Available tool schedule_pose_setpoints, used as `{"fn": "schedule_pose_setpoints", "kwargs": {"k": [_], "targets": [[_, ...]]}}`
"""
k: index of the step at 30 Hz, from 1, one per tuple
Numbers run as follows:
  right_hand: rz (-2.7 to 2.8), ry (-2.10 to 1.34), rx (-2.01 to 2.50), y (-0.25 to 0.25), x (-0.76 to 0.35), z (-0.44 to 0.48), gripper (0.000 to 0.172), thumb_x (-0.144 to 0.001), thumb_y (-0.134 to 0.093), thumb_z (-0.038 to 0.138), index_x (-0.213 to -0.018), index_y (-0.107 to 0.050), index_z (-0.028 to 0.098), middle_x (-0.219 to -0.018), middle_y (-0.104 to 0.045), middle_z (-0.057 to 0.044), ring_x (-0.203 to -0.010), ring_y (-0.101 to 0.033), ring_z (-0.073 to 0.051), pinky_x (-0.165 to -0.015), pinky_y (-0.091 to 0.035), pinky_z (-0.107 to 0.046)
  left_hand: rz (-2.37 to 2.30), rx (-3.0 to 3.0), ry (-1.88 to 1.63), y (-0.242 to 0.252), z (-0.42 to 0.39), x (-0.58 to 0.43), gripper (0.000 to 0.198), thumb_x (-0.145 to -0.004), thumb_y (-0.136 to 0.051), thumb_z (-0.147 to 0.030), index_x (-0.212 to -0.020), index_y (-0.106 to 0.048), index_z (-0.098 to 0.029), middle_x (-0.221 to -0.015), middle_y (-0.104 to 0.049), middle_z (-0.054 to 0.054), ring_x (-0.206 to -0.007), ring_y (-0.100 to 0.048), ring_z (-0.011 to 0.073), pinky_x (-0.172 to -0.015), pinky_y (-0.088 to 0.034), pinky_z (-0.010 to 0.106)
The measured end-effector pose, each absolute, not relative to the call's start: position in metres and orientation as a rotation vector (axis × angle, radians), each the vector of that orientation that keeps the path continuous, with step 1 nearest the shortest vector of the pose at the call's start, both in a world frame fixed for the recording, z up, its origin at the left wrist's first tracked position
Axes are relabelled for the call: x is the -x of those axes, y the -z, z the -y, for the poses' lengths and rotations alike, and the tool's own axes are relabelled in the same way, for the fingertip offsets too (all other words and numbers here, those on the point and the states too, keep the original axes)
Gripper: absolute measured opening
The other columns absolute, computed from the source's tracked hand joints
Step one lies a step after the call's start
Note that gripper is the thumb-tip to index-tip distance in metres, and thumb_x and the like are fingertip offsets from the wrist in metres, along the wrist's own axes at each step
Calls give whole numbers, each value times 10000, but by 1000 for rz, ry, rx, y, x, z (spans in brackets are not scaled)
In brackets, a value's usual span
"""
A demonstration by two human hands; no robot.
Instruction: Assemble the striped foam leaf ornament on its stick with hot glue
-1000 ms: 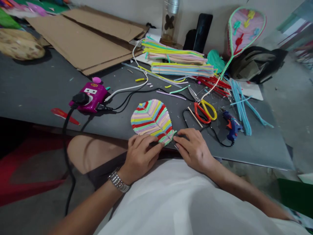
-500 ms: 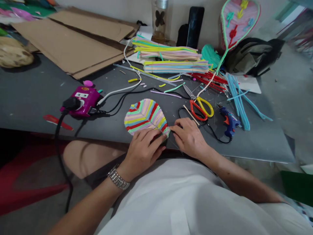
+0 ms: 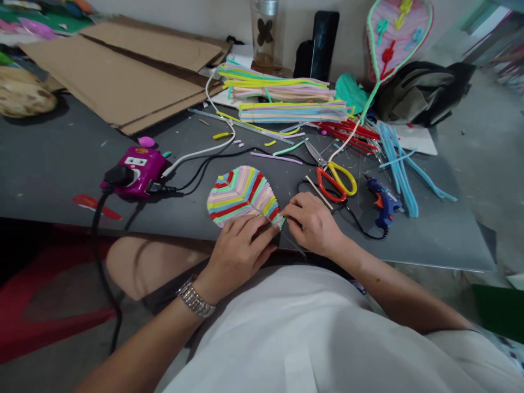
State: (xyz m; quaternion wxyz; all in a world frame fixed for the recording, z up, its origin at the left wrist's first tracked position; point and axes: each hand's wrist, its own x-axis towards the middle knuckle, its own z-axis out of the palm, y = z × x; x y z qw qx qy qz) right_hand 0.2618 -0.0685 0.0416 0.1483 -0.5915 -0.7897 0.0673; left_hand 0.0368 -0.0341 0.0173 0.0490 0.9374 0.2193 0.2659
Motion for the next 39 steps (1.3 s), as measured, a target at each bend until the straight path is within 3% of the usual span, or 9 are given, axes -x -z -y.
{"fn": "schedule_pose_setpoints", "kwargs": {"k": [11,18,25,39], "targets": [[2388,-118,1591,-45,-271,62,201,-884,-531,97,-889,-705,197,-956,-650,-99,-907,-526,-248,-772,-350,-361,-715,-2938,-639,-28,38,-40,357,-994,-597,-221,-1339,-610,-131,-1232,-670,153,-1155,-588,325,-910,-514,474],[2287,-133,1624,-45,-262,57,190,-930,-531,185,-800,-669,178,-865,-640,-99,-844,-533,-236,-744,-355,-351,-735,-2948,-511,-33,39,-40,395,-976,-619,-213,-1365,-605,-143,-1251,-654,153,-1170,-577,336,-917,-527,485],[2267,-301,1572,-41,-266,52,177,-916,-547,158,-964,-716,175,-930,-647,-97,-892,-551,-236,-786,-386,-339,-727,-2944,-488,-34,38,-40,388,-989,-605,-233,-1370,-602,-155,-1250,-648,146,-1165,-575,334,-923,-529,487],[2407,-144,1470,-44,-275,52,178,-918,-533,169,-890,-708,185,-878,-611,-81,-820,-481,-225,-724,-303,-342,-729,-2943,-525,-32,38,-40,372,-978,-611,-218,-1342,-614,-146,-1243,-651,146,-1156,-574,333,-901,-527,481]]}}
